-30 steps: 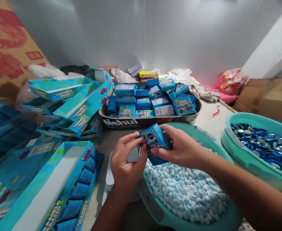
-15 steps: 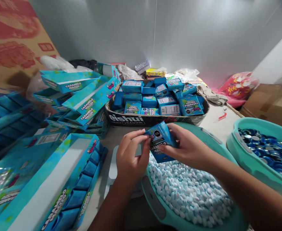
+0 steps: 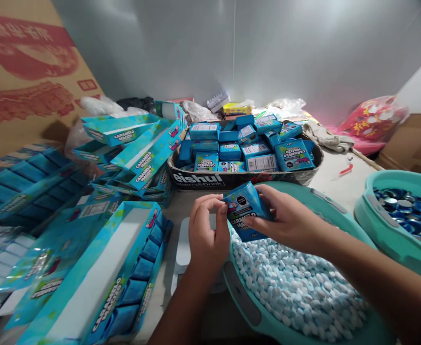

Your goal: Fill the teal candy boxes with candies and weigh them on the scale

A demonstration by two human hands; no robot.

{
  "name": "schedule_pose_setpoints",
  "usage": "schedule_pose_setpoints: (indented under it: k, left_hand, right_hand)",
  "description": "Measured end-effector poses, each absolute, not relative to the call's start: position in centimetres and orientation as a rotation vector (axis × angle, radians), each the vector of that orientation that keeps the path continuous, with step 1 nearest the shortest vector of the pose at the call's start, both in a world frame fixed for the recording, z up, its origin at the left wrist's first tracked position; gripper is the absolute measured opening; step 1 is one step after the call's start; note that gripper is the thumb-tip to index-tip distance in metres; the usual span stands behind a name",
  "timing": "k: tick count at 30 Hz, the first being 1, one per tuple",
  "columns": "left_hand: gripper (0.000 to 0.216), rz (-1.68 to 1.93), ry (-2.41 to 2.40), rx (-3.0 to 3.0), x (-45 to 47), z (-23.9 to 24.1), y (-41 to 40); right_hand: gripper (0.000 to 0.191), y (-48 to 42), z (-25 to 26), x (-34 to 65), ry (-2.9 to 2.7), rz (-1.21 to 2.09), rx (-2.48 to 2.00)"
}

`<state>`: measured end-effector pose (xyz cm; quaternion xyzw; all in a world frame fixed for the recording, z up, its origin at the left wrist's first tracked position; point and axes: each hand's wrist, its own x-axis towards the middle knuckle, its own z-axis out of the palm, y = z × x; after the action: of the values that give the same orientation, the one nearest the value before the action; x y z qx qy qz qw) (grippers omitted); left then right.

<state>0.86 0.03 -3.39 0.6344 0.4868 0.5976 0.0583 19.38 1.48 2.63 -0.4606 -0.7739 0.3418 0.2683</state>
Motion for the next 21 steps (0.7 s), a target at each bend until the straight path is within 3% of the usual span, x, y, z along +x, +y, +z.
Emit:
schedule_pose_setpoints:
  k: [7,15,21]
  left_hand:
    - [0.013,1.775,1.319,1.636,1.14,-3.81,0.13]
    - [0.006,1.778,1.267,1.727,1.04,-3.51,-0.03]
    - [0.012,1.744,1.35,1.725,1.04,-3.34,-0.01]
  right_hand:
    - [0.027,1.31,2.85,19.37,-2.092,0.923,-1.224]
    - [0.025,1.4,2.79,19.42,-2.127,0.891,-1.22]
    - [0.025,1.46,2.59,19.31,-2.137,0.855,-1.24]
